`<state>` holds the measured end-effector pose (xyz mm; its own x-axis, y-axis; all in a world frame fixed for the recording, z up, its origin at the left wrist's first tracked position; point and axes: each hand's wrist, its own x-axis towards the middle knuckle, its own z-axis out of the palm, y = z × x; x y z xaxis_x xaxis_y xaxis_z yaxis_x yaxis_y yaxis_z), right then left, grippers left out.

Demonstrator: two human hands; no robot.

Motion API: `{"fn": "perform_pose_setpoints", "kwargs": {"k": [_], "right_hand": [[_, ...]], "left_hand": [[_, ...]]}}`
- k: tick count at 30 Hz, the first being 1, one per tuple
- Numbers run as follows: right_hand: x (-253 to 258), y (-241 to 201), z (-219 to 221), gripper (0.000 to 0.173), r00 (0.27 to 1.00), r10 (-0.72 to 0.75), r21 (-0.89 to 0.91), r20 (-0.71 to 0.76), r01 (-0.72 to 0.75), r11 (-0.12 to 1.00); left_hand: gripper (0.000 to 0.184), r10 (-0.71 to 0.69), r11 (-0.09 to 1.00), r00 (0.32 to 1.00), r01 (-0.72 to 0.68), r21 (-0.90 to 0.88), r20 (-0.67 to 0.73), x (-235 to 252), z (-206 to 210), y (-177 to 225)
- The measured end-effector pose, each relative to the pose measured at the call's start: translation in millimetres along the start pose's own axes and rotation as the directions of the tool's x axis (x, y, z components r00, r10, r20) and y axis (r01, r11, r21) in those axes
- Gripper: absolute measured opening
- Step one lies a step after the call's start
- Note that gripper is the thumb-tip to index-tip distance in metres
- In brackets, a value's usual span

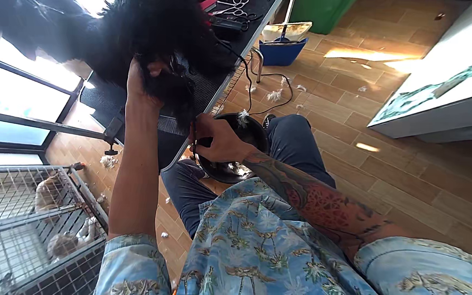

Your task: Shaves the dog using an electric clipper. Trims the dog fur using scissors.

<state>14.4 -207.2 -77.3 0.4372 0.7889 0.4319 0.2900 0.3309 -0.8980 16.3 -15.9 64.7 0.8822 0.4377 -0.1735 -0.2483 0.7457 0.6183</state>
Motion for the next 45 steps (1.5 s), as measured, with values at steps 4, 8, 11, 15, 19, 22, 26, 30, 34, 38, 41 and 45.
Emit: {"fn": "perform_pose_setpoints", "kwargs": {"k": [4, 8, 11, 15, 19, 22, 26, 30, 34, 38, 41, 45], "right_hand": [[-3.2, -4.6, 1.0, 0.046, 0.998, 0.061, 0.027, -0.004, -0.061, 0.998], [-7.1, -2.3, 0.0, 0.043, 0.999, 0.034, 0.035, -0.039, -0.032, 0.999], [-5.1, 0.2, -4.9, 0.052, 0.999, -0.025, 0.02, -0.025, 0.025, 0.999], [-0.6, 0.0, -7.3, 0.053, 0.999, -0.052, -0.002, 0.003, 0.052, 0.999], [-1.1, -0.4, -6.3, 0.046, 1.0, 0.006, -0.056, -0.015, -0.007, 0.998], [-4.9, 2.7, -6.9, 0.045, 0.999, 0.003, -0.057, -0.038, -0.006, 0.998], [-4.9, -2.7, -11.4, 0.054, 0.999, -0.037, -0.067, -0.03, 0.035, 0.997], [-1.9, -3.1, -12.4, 0.048, 1.0, -0.004, -0.076, -0.022, 0.002, 0.997], [-4.3, -3.5, -10.5, 0.043, 0.999, 0.026, -0.058, -0.026, -0.027, 0.998], [-7.1, -0.1, -7.3, 0.052, 0.999, -0.039, -0.048, -0.032, 0.037, 0.998], [-8.1, 0.7, -3.5, 0.048, 0.999, -0.024, -0.032, -0.029, 0.023, 0.999], [-10.1, -5.2, -1.3, 0.043, 0.997, 0.069, 0.021, -0.028, -0.068, 0.997]], "left_hand": [[0.041, -0.029, 0.997, 1.0, 0.028, -0.067, -0.01, 1.1, -1.3, 0.3], [0.043, -0.007, 1.0, 1.0, 0.007, -0.031, -0.016, 0.1, 0.7, 0.6], [0.046, 0.022, 1.0, 1.0, -0.022, 0.016, 0.0, 0.7, -0.9, 0.9], [0.046, 0.013, 1.0, 1.0, -0.013, 0.01, 0.016, 0.7, -1.0, 1.1], [0.046, 0.044, 0.998, 0.999, -0.043, 0.036, -0.029, -0.9, 1.2, -0.5], [0.048, 0.026, 1.0, 0.999, -0.026, 0.005, -0.032, -0.8, 0.8, -0.5], [0.047, 0.015, 1.0, 0.999, -0.016, -0.017, -0.028, -0.4, -0.7, 0.6], [0.045, 0.01, 1.0, 1.0, -0.01, -0.029, -0.018, 1.1, -1.0, 0.1], [0.048, 0.003, 0.998, 1.0, -0.003, -0.058, -0.002, -2.7, 3.8, -1.3], [0.047, 0.002, 0.998, 1.0, -0.003, -0.069, -0.01, -1.2, 2.8, -1.4], [0.047, 0.004, 0.997, 1.0, -0.004, -0.071, -0.003, -0.5, 2.6, -1.8], [0.047, 0.02, 0.997, 1.0, -0.02, -0.073, -0.006, -1.6, 2.6, -3.2]]}}
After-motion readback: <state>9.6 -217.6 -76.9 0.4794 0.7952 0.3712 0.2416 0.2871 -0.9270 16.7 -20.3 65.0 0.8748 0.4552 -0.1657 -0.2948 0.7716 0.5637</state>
